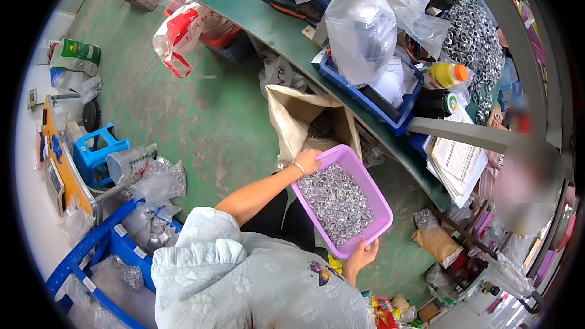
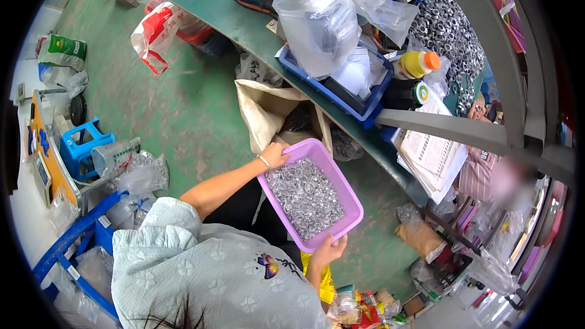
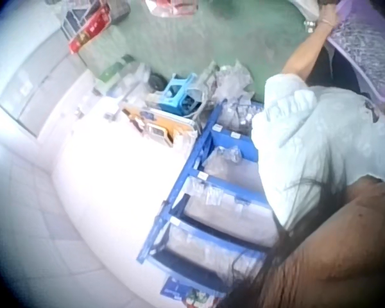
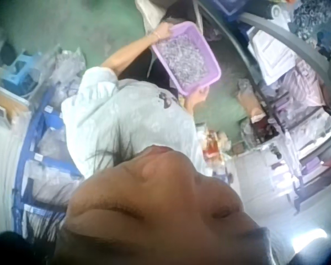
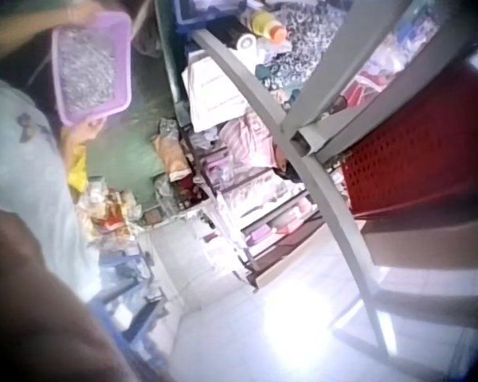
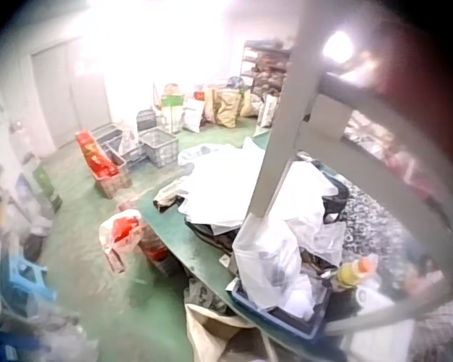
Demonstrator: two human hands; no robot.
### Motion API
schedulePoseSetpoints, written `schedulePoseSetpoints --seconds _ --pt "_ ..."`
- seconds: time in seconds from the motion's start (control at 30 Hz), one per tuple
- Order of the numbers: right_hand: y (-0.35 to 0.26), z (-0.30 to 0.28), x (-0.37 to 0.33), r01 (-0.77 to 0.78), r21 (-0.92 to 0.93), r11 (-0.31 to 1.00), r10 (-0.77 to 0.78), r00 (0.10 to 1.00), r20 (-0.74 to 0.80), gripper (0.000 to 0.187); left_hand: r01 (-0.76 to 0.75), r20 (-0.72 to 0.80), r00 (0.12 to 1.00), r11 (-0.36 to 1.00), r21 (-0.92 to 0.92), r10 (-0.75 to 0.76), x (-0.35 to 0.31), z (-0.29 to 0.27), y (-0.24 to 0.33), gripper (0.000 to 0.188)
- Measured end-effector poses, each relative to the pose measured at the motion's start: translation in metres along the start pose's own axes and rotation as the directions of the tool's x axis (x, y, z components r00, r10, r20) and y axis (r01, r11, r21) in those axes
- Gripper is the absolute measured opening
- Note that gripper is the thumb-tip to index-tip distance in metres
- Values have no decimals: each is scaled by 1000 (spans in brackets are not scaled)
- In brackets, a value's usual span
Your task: The person sorts small silver metal components on a green table, separating them into piles and transferring them into a purple basket. The person then carries the basket to a shelf and pours the contents into a large sack before returning to the table to continue sorting.
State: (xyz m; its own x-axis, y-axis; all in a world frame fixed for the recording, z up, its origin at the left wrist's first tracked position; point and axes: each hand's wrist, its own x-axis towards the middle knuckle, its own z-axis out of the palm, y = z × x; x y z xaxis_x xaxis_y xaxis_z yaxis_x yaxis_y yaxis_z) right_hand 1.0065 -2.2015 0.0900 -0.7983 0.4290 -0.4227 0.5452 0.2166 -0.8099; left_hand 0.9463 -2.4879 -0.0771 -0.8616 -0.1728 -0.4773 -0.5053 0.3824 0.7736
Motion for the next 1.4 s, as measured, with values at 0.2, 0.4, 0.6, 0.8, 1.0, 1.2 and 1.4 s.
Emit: schedulePoseSetpoints --seconds 0.2,0.4,0.6,0.8,1.0,1.2,1.4 --pt "25 -7 25 -556 35 830 545 824 155 34 -47 -52 998 998 -37 45 -24 -22 9 26" --pt "59 -17 32 -532 -189 825 563 750 347 33 -135 -111 987 977 -167 118 -42 -46 26 22" --pt "44 -2 14 -443 -258 859 510 785 353 16 -105 -87 992 968 -229 87 -28 -57 22 24" --pt "34 8 15 -385 -162 909 418 840 345 21 -104 -52 994 992 -77 101 0 -60 11 27" --pt "6 5 4 -505 -20 863 473 794 383 23 -152 116 981 987 -57 158 26 -71 -5 31" --pt "17 5 -6 -513 -30 858 483 785 387 25 37 -351 936 999 23 -26 4 -70 -34 35" --pt "18 18 -3 -458 -24 889 437 829 350 21 295 -320 578 558 -776 -751 5 23 -113 43"
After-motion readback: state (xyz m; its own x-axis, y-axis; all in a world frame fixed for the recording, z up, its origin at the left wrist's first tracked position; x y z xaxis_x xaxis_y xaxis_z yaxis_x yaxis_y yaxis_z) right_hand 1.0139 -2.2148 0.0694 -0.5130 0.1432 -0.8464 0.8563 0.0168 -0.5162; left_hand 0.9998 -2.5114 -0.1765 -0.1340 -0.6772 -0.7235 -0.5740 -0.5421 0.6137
